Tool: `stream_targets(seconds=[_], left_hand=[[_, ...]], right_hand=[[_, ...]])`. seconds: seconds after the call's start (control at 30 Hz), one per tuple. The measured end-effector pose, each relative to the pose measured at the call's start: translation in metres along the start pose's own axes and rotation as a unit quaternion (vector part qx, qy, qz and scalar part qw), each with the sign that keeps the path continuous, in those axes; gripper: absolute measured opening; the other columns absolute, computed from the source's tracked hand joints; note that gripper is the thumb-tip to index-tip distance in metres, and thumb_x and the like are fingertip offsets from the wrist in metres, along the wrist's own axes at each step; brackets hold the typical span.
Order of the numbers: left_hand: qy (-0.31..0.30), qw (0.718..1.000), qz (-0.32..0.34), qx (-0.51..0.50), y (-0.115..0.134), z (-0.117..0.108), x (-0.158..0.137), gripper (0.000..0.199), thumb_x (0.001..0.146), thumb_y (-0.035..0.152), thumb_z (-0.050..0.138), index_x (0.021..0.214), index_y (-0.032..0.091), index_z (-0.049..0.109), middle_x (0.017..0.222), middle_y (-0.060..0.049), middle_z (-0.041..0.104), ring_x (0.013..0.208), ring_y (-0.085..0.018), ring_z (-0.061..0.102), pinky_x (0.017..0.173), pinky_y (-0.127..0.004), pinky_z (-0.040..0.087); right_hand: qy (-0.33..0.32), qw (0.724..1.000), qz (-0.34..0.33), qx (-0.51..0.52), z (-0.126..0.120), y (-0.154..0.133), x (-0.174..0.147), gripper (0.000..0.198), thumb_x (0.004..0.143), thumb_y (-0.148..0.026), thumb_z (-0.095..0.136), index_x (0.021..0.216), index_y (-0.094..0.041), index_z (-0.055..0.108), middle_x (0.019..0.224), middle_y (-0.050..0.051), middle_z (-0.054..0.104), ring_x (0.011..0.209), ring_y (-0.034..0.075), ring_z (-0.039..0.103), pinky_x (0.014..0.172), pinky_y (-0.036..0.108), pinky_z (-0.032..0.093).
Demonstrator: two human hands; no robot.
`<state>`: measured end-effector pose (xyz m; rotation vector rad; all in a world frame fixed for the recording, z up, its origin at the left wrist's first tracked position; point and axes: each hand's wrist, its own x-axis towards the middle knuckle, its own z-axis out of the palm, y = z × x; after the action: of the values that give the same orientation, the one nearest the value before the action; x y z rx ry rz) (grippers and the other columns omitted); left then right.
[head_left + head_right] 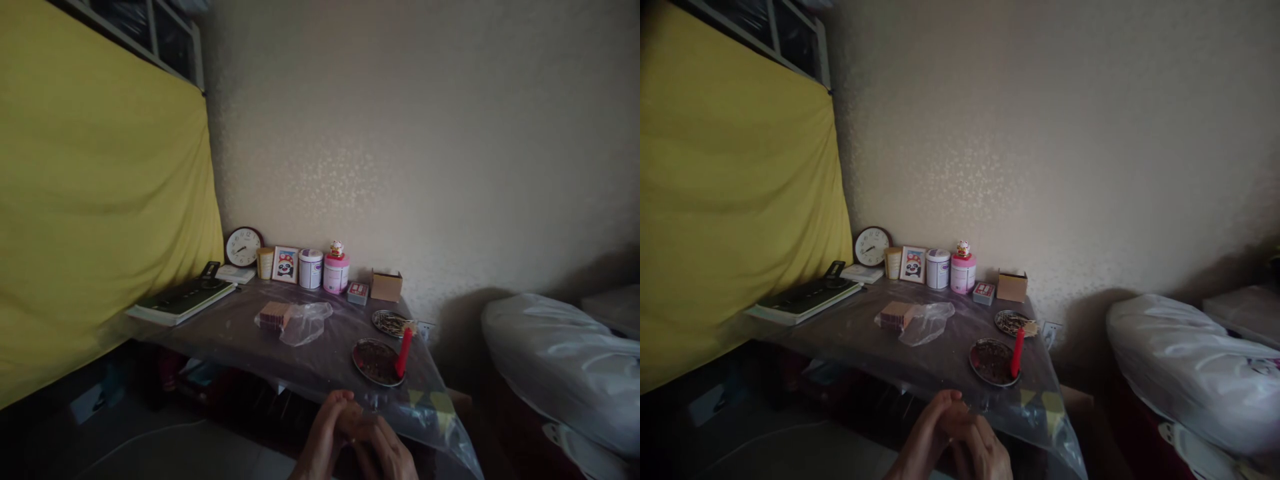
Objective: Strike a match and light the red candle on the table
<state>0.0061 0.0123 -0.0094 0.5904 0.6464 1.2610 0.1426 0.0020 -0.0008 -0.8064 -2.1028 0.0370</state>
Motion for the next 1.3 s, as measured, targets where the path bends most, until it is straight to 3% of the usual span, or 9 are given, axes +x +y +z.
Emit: stream_targets(seconds=[0.3,0.47,0.63,0.77,1.03,1.3], left_hand=[[-0.043,0.999,0.023,-0.018,0.001,0.007,-0.001,0.026,0.072,0.031,0.065,0.092,0.017,0.058,0.077,-0.002,0.064,0.071,-0.016,0.058,0.070,-0.030,0.040],[-0.068,0.997,0.037,0.018,-0.004,0.001,0.003,0.037,0.069,0.035,0.070,0.099,0.017,0.058,0.088,-0.007,0.067,0.079,-0.018,0.059,0.072,-0.031,0.040],[-0.019,0.994,0.063,0.090,-0.011,-0.003,0.014,0.051,0.052,0.039,0.081,0.092,0.015,0.061,0.073,-0.005,0.066,0.065,-0.016,0.056,0.064,-0.030,0.039],[0.001,0.992,0.068,0.109,-0.012,-0.004,0.017,0.051,0.048,0.040,0.082,0.088,0.015,0.063,0.069,-0.003,0.066,0.062,-0.016,0.055,0.062,-0.029,0.038],[-0.021,0.989,0.090,0.114,-0.011,-0.005,0.015,0.049,0.050,0.041,0.081,0.088,0.015,0.064,0.076,-0.006,0.069,0.072,-0.020,0.059,0.070,-0.032,0.042],[-0.002,0.984,0.066,0.167,0.000,0.007,0.004,0.040,0.054,0.039,0.078,0.087,0.018,0.067,0.083,-0.008,0.070,0.082,-0.026,0.060,0.079,-0.037,0.042]], right_hand=[[0.005,0.998,0.056,0.016,-0.015,0.000,0.002,0.014,0.090,-0.026,0.045,0.085,-0.023,0.058,0.084,0.003,0.065,0.078,0.013,0.065,0.072,0.019,0.053],[0.038,0.996,0.081,0.025,-0.024,0.003,0.005,0.018,0.090,-0.029,0.044,0.080,-0.022,0.057,0.078,0.002,0.064,0.074,0.012,0.065,0.068,0.018,0.053],[0.024,0.994,0.102,0.032,-0.026,0.009,0.000,0.016,0.089,-0.030,0.046,0.083,-0.021,0.058,0.080,0.003,0.065,0.074,0.013,0.065,0.068,0.018,0.053],[0.019,0.992,0.116,0.046,-0.026,0.009,0.000,0.017,0.089,-0.031,0.047,0.083,-0.021,0.060,0.080,0.002,0.066,0.075,0.013,0.066,0.069,0.017,0.053],[0.029,0.991,0.113,0.063,-0.022,0.015,0.000,0.011,0.087,-0.028,0.051,0.084,-0.021,0.059,0.080,0.001,0.066,0.073,0.012,0.066,0.069,0.016,0.053],[0.045,0.987,0.119,0.097,-0.027,0.020,-0.002,0.008,0.084,-0.028,0.056,0.084,-0.021,0.061,0.079,0.001,0.067,0.073,0.012,0.066,0.070,0.015,0.052]])
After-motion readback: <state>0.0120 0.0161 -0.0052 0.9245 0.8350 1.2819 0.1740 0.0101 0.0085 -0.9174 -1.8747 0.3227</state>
